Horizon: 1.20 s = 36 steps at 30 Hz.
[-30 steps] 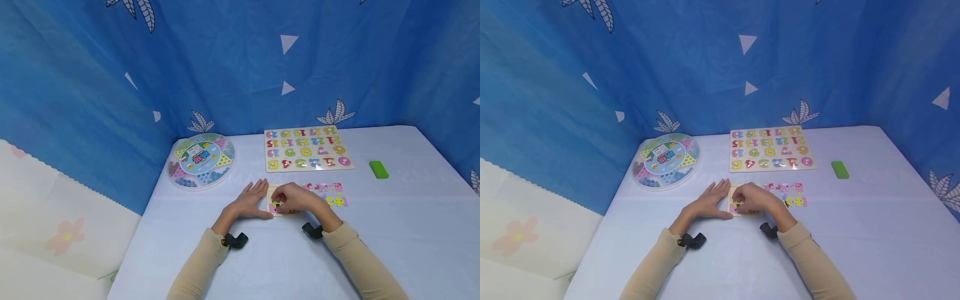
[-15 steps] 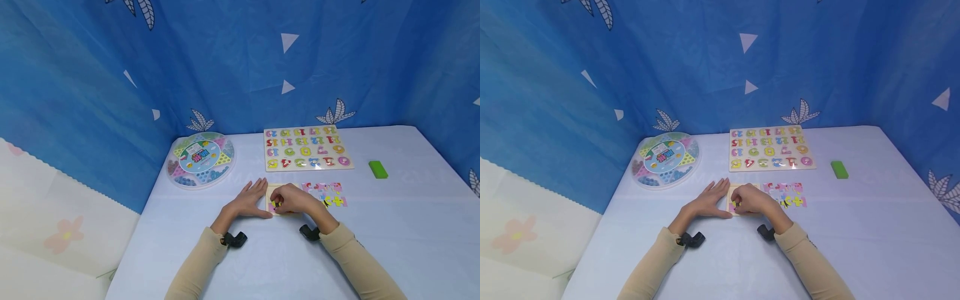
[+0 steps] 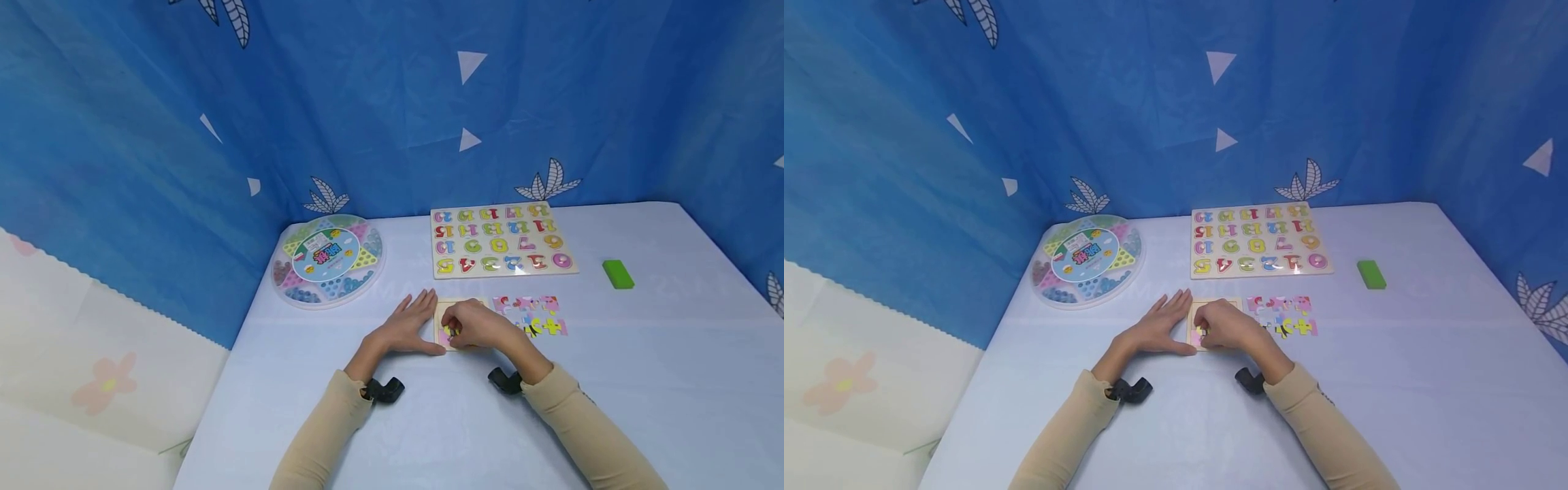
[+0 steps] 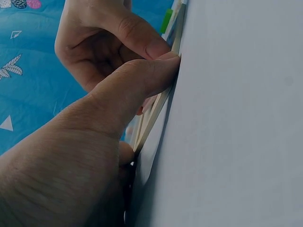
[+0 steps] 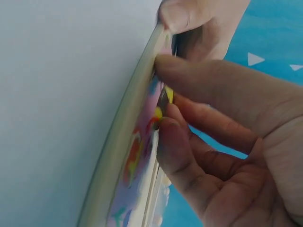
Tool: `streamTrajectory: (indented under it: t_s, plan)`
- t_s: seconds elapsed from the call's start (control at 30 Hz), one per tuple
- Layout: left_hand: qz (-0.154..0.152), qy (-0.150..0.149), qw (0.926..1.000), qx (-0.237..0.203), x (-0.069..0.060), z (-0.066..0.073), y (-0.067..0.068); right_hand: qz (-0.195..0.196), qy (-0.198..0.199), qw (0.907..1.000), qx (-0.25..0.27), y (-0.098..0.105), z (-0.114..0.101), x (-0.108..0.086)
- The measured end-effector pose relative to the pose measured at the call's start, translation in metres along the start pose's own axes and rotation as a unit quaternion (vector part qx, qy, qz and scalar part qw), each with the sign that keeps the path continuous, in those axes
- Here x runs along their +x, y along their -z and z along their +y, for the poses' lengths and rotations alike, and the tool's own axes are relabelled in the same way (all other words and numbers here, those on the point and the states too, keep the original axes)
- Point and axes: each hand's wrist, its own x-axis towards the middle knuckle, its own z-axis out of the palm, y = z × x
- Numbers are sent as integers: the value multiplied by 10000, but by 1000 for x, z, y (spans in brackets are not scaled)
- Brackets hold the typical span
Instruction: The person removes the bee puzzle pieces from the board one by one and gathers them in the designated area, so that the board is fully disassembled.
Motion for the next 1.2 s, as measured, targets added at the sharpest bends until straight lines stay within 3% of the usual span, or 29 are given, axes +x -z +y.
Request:
streamTrajectory:
  t_s: [0.4,0.67,1.2]
  plan:
    - [-19,30,10000,-34,0,1,3,178,125,9997,-89,-2,-4,0]
    - [-31,39,9999,-118,0,3,5,245,-31,9997,-52,-3,-5,0]
    - [9,12,10000,-37,0,1,1,218,-122,9991,331,-6,-2,-1]
